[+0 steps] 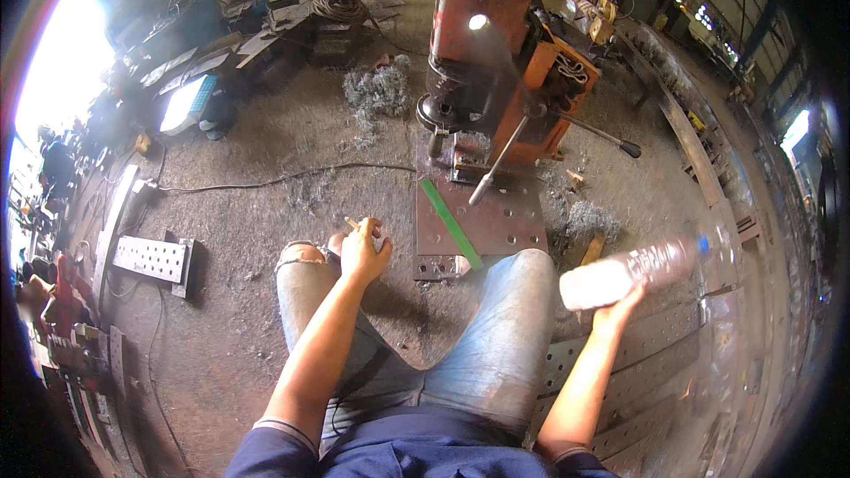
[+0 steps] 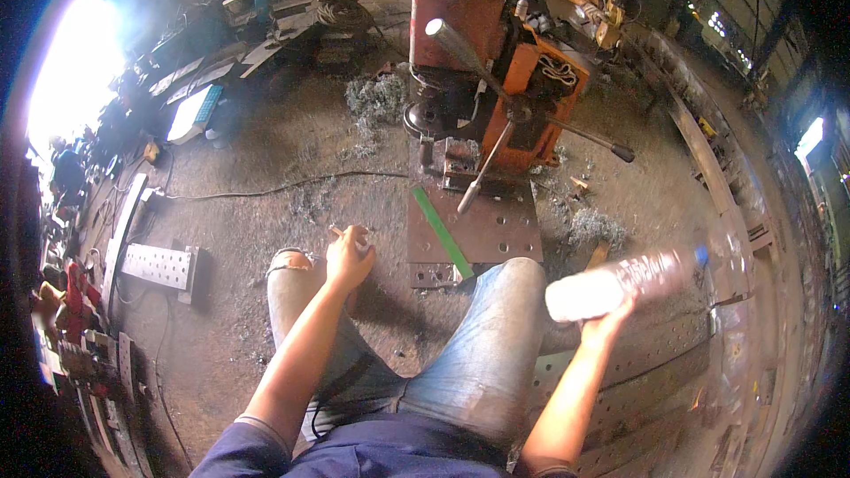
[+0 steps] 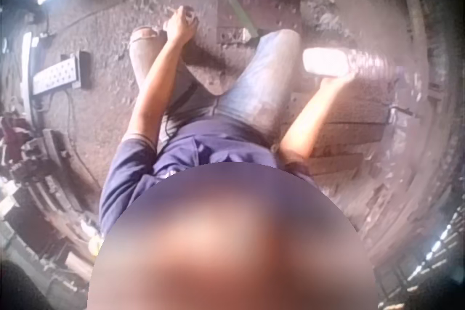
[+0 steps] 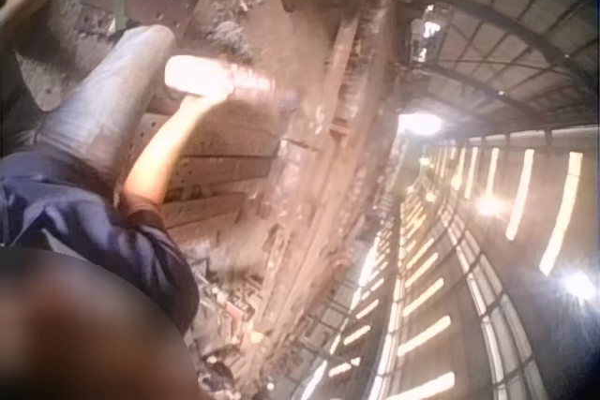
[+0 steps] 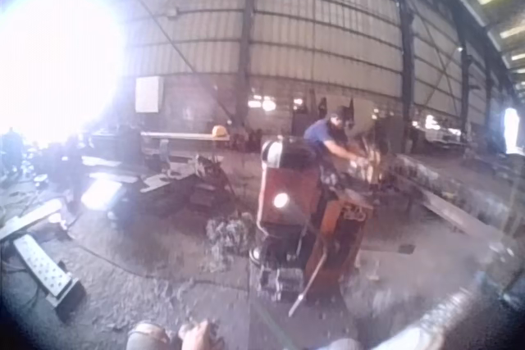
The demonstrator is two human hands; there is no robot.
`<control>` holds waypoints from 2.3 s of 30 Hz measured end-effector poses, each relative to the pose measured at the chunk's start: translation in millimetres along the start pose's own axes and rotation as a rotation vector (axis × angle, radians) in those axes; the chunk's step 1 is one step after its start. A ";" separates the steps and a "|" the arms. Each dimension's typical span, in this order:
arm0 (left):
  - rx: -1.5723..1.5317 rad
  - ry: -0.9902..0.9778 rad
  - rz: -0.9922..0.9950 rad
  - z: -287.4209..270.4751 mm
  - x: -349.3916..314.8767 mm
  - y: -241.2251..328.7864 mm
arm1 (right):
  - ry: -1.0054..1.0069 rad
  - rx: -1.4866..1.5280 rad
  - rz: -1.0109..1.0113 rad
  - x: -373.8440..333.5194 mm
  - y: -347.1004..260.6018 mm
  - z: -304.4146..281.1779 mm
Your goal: The person operates a drill press to drill holes in a metal plate. They repeatedly lower the drill, apply coolant from a plastic bottle, and adjust the workpiece using a green ruler as a guide.
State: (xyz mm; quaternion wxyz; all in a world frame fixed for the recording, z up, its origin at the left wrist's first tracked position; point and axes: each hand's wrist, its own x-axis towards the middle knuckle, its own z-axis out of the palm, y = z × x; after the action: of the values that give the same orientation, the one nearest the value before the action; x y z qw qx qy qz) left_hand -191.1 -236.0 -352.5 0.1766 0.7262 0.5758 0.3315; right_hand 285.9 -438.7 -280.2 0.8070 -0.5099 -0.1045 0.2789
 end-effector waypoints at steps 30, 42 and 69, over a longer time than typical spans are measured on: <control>-0.096 -0.190 -0.038 11.1 -12.9 -1.4 | -0.591 -0.609 0.842 -96.2 230.4 184.1; -0.143 -0.272 -0.107 16.9 -8.2 -0.6 | -0.579 -0.404 0.915 -102.3 206.4 187.6; -0.090 -0.303 -0.123 16.1 -9.2 -3.8 | -0.517 -0.527 0.856 -112.0 178.4 198.8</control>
State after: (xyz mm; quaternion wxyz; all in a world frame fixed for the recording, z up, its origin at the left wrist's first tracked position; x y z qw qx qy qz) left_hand -183.9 -241.7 -369.0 0.3136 0.7226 0.5705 0.2324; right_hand 42.4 -291.1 -333.3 0.4155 -0.6060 -0.1488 0.6618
